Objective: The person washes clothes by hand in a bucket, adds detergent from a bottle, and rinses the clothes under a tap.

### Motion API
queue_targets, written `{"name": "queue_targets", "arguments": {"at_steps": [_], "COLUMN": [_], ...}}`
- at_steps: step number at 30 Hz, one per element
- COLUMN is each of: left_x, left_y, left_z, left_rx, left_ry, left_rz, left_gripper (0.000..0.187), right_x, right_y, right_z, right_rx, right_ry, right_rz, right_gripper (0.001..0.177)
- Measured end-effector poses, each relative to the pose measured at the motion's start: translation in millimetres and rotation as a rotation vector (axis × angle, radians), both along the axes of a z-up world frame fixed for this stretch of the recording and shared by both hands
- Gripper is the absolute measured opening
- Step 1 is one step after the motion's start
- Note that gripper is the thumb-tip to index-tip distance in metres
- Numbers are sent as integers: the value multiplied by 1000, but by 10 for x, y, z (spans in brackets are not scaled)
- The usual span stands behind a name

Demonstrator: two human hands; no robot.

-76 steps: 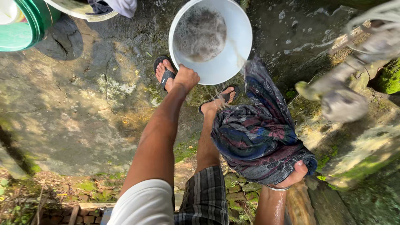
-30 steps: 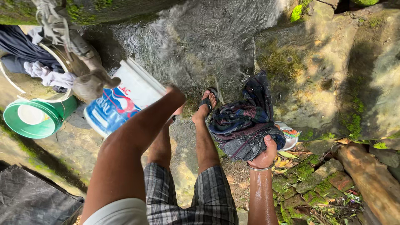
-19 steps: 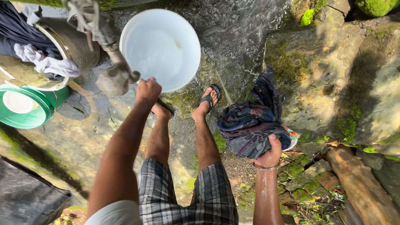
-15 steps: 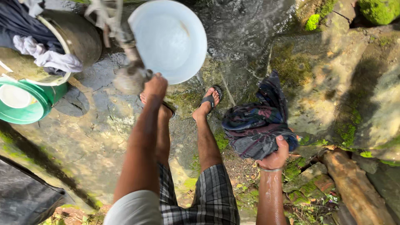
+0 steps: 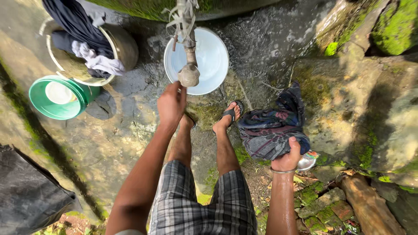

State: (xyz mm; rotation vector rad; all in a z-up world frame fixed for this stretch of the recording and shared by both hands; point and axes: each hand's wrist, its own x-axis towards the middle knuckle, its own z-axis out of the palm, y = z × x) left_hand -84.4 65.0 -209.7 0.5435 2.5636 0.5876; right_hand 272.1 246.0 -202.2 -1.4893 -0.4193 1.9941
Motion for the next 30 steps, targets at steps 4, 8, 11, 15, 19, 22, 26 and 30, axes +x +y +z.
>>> {"name": "queue_targets", "arguments": {"at_steps": [4,8,11,15,19,22,26,30], "left_x": [-268,-568,-606,-636,-815,-773,-598,-169], "left_y": [242,682,895,1192,1203,1051,890,852], "left_z": [1124,1501,1388,1129,1156,1212,1052,877], "left_rx": [434,59,-296,-556,-360,42,506,1230], "left_ry": [169,388,358,249,-174,-783,-1169,-1414], "left_rz": [-235,-767,-936,-947,-373,191,506,943], "left_gripper": [46,43,15,19,33,40,47,42], "right_x": [-53,-186,-270,-280,-194,-118,-72,-233], "right_y": [-53,-7,47,63,76,109,99,60], "right_z": [199,495,625,674,592,471,377,383], "right_rx": [131,225,325,316,308,234,113,127], "right_ry": [-50,-55,-16,11,13,16,-34,-80], "right_rz": [8,65,174,219,208,143,125,140], "right_gripper": [46,40,29,23,25,28,32,36]}}
